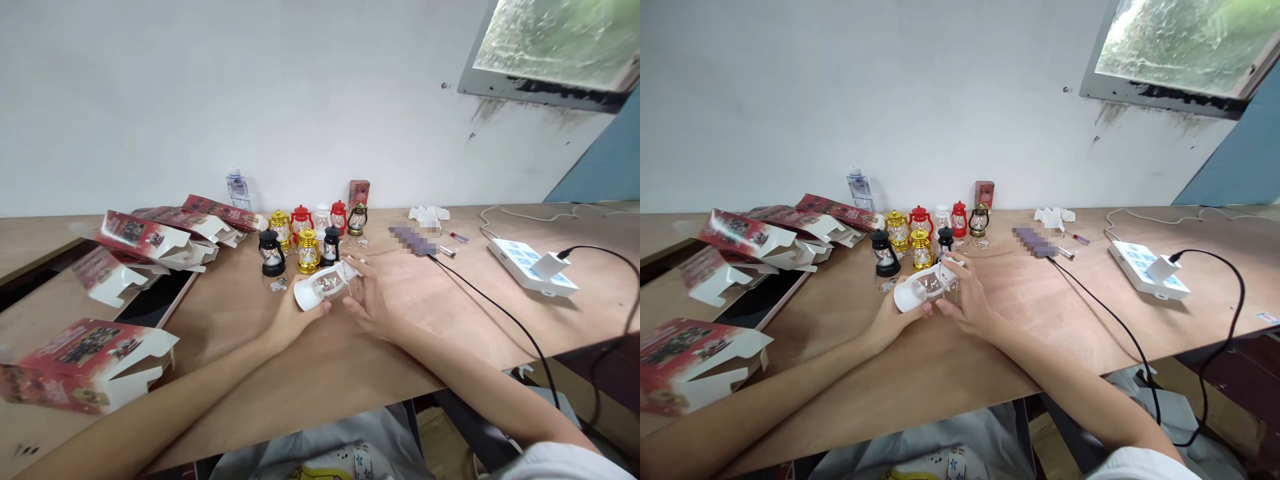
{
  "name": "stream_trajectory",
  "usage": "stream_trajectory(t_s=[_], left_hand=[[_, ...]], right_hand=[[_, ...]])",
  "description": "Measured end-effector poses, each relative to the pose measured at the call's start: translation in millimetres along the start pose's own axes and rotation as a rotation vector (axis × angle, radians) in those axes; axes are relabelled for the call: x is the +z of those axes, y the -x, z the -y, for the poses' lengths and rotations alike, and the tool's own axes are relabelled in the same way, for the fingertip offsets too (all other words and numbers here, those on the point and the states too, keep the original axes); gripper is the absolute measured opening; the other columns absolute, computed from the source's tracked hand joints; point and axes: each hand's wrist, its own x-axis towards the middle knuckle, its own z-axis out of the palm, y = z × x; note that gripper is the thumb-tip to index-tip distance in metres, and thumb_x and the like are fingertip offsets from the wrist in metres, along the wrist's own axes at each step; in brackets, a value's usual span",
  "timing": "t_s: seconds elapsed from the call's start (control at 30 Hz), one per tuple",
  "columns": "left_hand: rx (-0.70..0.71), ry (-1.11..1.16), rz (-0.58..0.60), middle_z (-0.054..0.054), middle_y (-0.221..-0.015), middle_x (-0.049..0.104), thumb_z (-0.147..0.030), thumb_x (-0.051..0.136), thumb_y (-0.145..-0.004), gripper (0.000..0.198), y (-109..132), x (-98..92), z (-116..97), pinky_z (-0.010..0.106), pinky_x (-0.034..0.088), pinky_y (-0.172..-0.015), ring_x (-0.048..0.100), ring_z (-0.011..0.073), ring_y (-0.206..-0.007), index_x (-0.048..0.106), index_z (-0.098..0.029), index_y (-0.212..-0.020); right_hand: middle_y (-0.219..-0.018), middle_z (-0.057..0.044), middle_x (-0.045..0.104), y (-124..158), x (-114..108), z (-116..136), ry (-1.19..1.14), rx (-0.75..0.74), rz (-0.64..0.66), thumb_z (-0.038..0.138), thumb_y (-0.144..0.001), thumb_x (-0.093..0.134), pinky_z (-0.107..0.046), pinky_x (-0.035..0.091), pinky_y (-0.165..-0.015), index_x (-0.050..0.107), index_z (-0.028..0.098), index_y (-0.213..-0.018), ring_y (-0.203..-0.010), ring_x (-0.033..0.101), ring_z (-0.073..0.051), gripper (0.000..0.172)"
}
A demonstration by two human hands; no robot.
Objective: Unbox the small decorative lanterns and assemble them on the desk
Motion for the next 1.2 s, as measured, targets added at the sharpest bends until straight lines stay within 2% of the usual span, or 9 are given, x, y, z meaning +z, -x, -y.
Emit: stream_trajectory(t_s=[0.1, 0.23, 0.33, 0.5, 0.67, 0.83, 0.97, 1.1, 1.2], left_hand=[[-0.014, -0.035, -0.064, 0.000, -0.080, 0.060, -0.039, 0.075, -0.063, 0.046, 0, -1.0, 1, 0.028, 0.048, -0.066, 0.058, 0.0147, -0.071, 0.043, -0.019, -0.089], [0.006, -0.065, -0.096, -0.001, -0.078, 0.058, -0.044, 0.072, -0.066, 0.044, 1, -0.5, 1, 0.027, 0.048, -0.063, 0.059, 0.0139, -0.068, 0.042, -0.019, -0.086], [0.038, -0.056, -0.127, -0.001, -0.082, 0.058, -0.045, 0.067, -0.071, 0.041, 2, 0.5, 2, 0.026, 0.049, -0.060, 0.060, 0.0133, -0.067, 0.041, -0.019, -0.088], [0.066, -0.135, -0.199, -0.001, -0.083, 0.057, -0.044, 0.063, -0.076, 0.037, 4, 1.3, 3, 0.025, 0.049, -0.059, 0.061, 0.0119, -0.065, 0.040, -0.019, -0.091], [0.049, -0.152, -0.248, -0.001, -0.083, 0.058, -0.048, 0.060, -0.078, 0.039, 3, -0.7, 8, 0.025, 0.047, -0.055, 0.061, 0.0128, -0.063, 0.039, -0.020, -0.093], [0.062, -0.180, -0.303, -0.004, -0.070, 0.053, -0.051, 0.051, -0.082, 0.032, 1, -3.8, 13, 0.024, 0.041, -0.053, 0.051, 0.0107, -0.056, 0.040, -0.020, -0.086], [0.078, -0.301, -0.369, -0.002, -0.077, 0.053, -0.048, 0.053, -0.081, 0.031, 2, -2.3, 7, 0.025, 0.041, -0.060, 0.052, 0.0134, -0.067, 0.039, -0.021, -0.085], [0.092, -0.374, -0.397, 0.000, -0.081, 0.055, -0.047, 0.054, -0.079, 0.031, 3, -0.9, 3, 0.027, 0.042, -0.064, 0.054, 0.0161, -0.074, 0.040, -0.020, -0.087], [0.107, -0.359, -0.441, 0.001, -0.083, 0.055, -0.047, 0.054, -0.078, 0.032, 0, -2.6, 8, 0.028, 0.043, -0.066, 0.054, 0.0167, -0.075, 0.043, -0.019, -0.089]], right_hand=[[-0.128, -0.012, 0.043, -5, -4, 2, 0.058, 0.053, -0.072, 0.029, -0.091, 0.041, -0.050, 0.039, -0.100, 0.040, 0.024, -0.123, -0.124, 0.041, -0.025, 0.033], [-0.117, -0.010, 0.047, -6, -4, 1, 0.130, 0.142, -0.231, 0.027, -0.090, 0.046, -0.046, 0.043, -0.094, 0.049, 0.022, -0.100, -0.114, 0.048, -0.023, 0.012], [-0.098, -0.007, 0.052, -5, -2, -1, 0.154, 0.183, -0.276, 0.029, -0.090, 0.047, -0.041, 0.047, -0.085, 0.049, 0.023, -0.084, -0.098, 0.054, -0.020, 0.009], [-0.078, -0.004, 0.059, -1, 0, -4, 0.122, 0.217, -0.152, 0.032, -0.089, 0.050, -0.034, 0.047, -0.071, 0.053, 0.023, -0.085, -0.077, 0.057, -0.018, 0.010], [-0.077, -0.003, 0.061, 1, 1, -5, -0.025, 0.334, -0.097, 0.038, -0.088, 0.051, -0.029, 0.046, -0.059, 0.056, 0.021, -0.090, -0.066, 0.055, -0.015, 0.018], [-0.053, 0.005, 0.046, -9, -2, -7, -0.307, 0.526, -0.109, 0.046, -0.089, 0.047, -0.022, 0.036, -0.047, 0.053, 0.020, -0.079, -0.048, 0.044, -0.009, 0.028], [-0.051, 0.008, 0.043, -6, 4, -4, -0.355, 0.576, -0.092, 0.046, -0.085, 0.053, -0.020, 0.030, -0.043, 0.047, 0.020, -0.074, -0.044, 0.038, -0.007, 0.028], [-0.056, 0.007, 0.050, 4, 12, 6, -0.297, 0.531, 0.011, 0.042, -0.087, 0.051, -0.020, 0.029, -0.044, 0.046, 0.020, -0.088, -0.047, 0.043, -0.008, 0.022], [-0.058, 0.006, 0.051, 4, 14, 10, -0.307, 0.520, 0.011, 0.041, -0.088, 0.049, -0.021, 0.032, -0.048, 0.049, 0.020, -0.093, -0.050, 0.045, -0.008, 0.021]])
